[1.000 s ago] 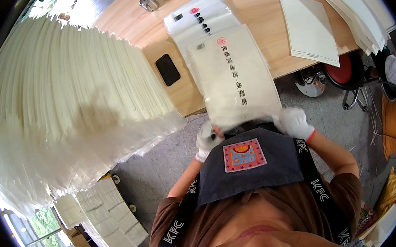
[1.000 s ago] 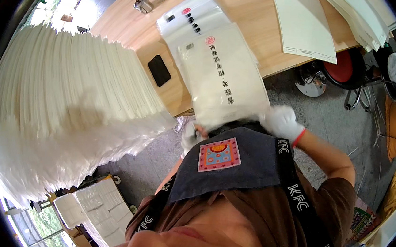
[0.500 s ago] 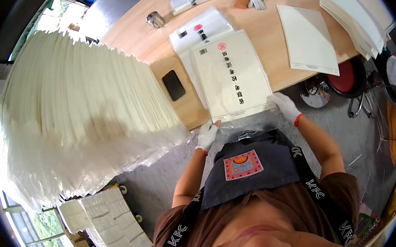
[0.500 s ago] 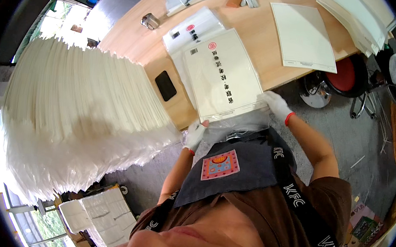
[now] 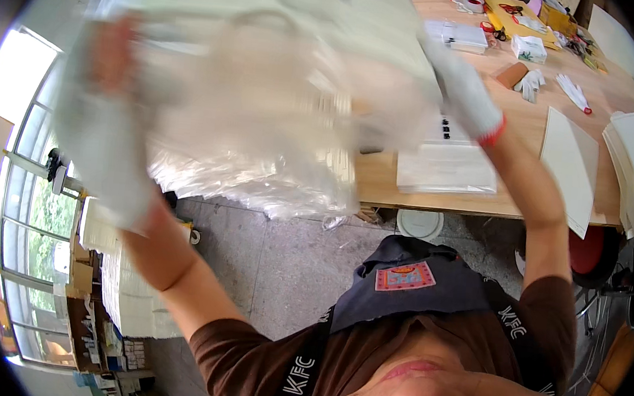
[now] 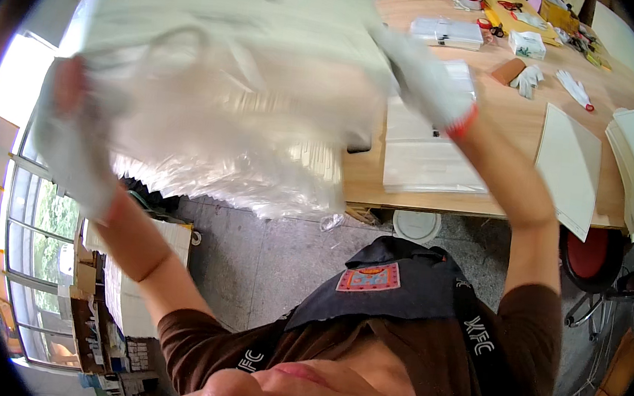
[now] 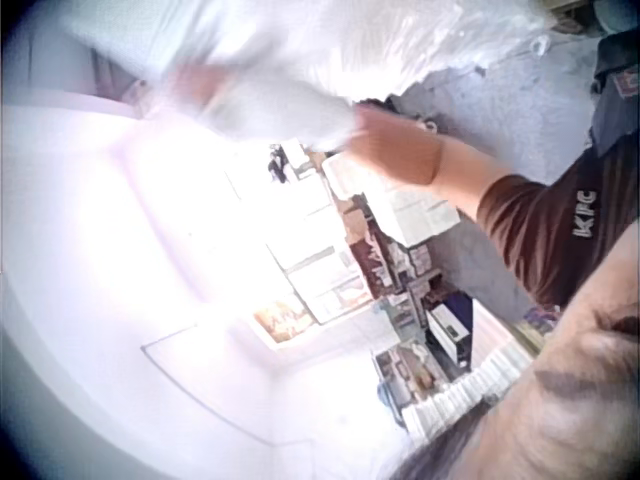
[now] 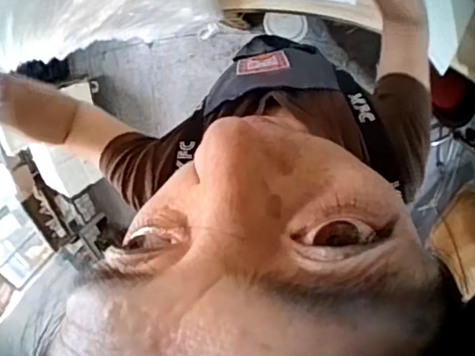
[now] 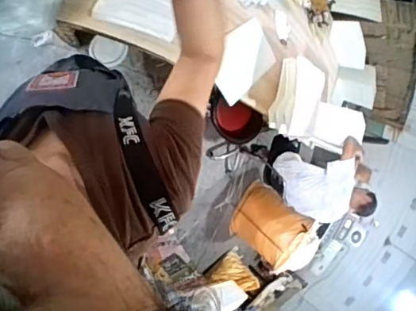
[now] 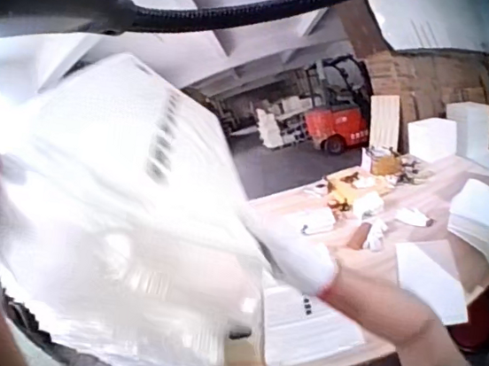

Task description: The person places stacks of white paper documents into clear plastic bags on a wooden table. They handle the bags and papers with gloved hands, folding the bags closed after insertion.

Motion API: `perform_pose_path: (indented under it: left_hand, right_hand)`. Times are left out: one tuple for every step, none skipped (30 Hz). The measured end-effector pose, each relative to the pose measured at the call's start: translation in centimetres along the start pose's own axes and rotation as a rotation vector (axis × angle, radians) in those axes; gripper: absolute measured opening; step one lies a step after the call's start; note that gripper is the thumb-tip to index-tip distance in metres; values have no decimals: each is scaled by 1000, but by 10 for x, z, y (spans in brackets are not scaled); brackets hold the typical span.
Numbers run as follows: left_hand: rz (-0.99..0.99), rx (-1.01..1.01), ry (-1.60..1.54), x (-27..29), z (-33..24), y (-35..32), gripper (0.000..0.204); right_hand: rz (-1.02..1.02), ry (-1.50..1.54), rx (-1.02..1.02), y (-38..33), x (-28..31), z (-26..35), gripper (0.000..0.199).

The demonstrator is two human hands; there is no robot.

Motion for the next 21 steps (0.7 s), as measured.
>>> perform_pose_path:
  left_hand:
    - [-150,38,48,37,17,23,35]
    - [-171,-39,247,62,23,50,38]
    - [-193,-120,418,81,31,81,41]
    - [-169,-236,571,99,54,124,41]
    - [-137,-138,628,110,81,145,42]
    - [-97,-35,684,120,115,162,42]
    - [-64,277,615,135,159,156,43]
    - [28,205,658,176,198,165,45]
    - [139,164,848,195,224,158,45]
    - [244,97,1007,203,247,154,45]
    - [372,59,1325,192,254,135,44]
    - [313,134,1256,185,242,104,43]
    - [259,204,1176,168,217,67,41]
    - [26,77,978,152,170,45,39]
    - [-285,-75,913,159,143,12,42]
    - [-463,-223,618,134,139,-33,41]
    - [-495,-322,406,103,98,-71,39]
    - [-577,-431,244,84,75,-113,36]
    - [-650,-475,-173,52,58,-156,30]
    - [-498,-435,-237,33,41,-194,27]
    - [-201,-230,-346,-44,59,-235,24]
  right_hand:
    - [50,-35,71,35,-41,28,33]
    - [101,-45,131,67,-83,52,33]
    - [196,8,156,111,-130,84,36]
    - [366,-2,206,136,-155,110,37]
    - [559,17,225,160,-183,116,38]
    - [577,-52,205,196,-201,109,33]
    - [592,-83,80,197,-220,94,26]
    - [575,-196,103,183,-241,82,24]
    - [535,-323,134,175,-249,78,22]
    - [645,-402,70,169,-257,73,23]
    - [585,-409,65,166,-246,81,24]
    - [521,-418,48,154,-234,85,26]
    - [448,-429,35,142,-217,92,28]
    - [506,-391,2,128,-211,93,35]
    - [535,-347,30,100,-199,96,39]
    - [416,-382,-20,90,-166,87,40]
    - [328,-369,-67,79,-135,81,41]
    - [328,-429,-22,64,-105,70,41]
    - [321,-495,19,49,-77,60,41]
    - [234,-780,-247,35,-85,24,37]
    - [257,-783,-270,20,-68,19,35]
Point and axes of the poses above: each hand's wrist, its own y-axis towards the middle knuckle, its own x-axis out of the back of the hand, z = x × y, the point moved 10 cm from there along y, towards the middle knuckle, and after that the axes turned 7 degrees about -z, right-handed, at the moved point
